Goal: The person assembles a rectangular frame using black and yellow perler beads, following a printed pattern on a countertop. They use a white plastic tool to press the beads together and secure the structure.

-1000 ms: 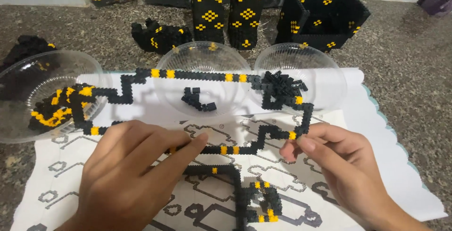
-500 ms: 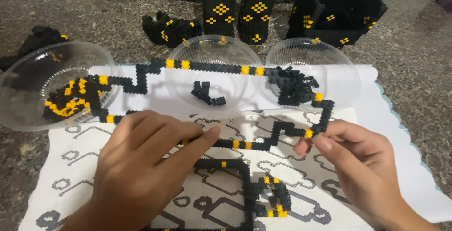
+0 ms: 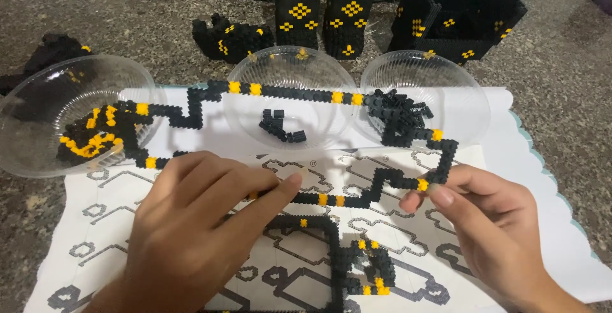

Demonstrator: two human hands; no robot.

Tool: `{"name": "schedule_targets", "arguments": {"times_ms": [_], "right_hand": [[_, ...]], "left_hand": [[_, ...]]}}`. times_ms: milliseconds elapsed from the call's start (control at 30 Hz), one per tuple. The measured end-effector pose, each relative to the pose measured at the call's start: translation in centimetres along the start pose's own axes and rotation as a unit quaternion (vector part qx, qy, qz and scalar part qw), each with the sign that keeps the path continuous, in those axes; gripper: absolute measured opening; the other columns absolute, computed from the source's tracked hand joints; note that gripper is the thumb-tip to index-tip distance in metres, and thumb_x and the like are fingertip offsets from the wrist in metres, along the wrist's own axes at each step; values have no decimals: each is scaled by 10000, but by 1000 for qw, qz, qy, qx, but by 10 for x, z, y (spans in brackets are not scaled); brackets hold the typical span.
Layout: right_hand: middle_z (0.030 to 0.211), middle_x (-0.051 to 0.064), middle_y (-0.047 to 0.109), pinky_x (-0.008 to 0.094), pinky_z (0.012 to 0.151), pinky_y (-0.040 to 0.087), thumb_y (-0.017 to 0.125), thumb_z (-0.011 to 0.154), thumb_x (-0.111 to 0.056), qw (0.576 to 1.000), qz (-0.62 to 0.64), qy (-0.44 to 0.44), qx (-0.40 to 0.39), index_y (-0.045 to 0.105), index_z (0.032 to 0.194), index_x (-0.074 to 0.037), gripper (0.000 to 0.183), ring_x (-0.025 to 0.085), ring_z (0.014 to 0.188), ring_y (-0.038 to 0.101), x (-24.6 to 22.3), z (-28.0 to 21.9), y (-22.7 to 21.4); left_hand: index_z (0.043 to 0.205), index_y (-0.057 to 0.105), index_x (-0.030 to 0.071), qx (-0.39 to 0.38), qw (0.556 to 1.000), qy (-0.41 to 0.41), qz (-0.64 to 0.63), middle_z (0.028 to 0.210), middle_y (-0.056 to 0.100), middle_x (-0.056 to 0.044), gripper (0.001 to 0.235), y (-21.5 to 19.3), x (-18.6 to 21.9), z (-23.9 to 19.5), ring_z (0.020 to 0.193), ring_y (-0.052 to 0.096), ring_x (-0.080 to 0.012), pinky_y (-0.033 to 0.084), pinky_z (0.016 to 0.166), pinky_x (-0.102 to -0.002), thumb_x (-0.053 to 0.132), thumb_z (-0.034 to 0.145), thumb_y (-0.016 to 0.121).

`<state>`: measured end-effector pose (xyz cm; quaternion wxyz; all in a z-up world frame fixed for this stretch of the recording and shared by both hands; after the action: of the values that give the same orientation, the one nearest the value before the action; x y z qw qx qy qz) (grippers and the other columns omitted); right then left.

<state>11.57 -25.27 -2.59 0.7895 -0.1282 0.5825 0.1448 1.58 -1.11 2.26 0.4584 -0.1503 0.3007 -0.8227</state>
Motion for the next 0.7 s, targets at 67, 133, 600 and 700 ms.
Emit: {"name": "schedule_targets", "arguments": {"times_ms": [67,133,600,700], "right_hand": [[746,213,706,346,741,530,541,868,-35,1000,2,1,-5,631,816,75,152,280,740,683,0,0,0],[754,210,705,356,743,537,536,874,-36,1000,10,6,-5,631,824,81,158,287,754,692,0,0,0],[765,175,721,343,742,555,576,853,-33,1000,13,13,-21,665,849,71,136,257,745,698,0,1,5],[761,190,723,355,748,552,581,841,-29,999,23,35,-13,670,873,87,150,268,746,698,3,1,5]], "left_hand": [[960,697,39,6,1000,-2,1,880,624,-58,181,-1,1,1,743,564,-228,420,710,-376,36,916,522],[959,698,35,7,1000,0,1,878,622,-62,181,-1,1,2,747,566,-228,421,709,-375,32,915,522],[963,687,33,0,1000,-1,2,881,619,-62,199,2,1,1,753,572,-232,418,694,-372,18,912,495],[971,690,27,-5,1000,6,-3,883,617,-69,195,3,2,1,749,570,-233,421,694,-374,40,917,503]]}}
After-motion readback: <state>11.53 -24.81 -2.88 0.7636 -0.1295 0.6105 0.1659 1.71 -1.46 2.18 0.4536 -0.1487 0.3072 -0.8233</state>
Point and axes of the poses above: each hand's wrist, its own z-axis towards the middle knuckle, its own y-axis out of the palm, x = y × z, the point moved 3 cm from there along z, towards the middle knuckle
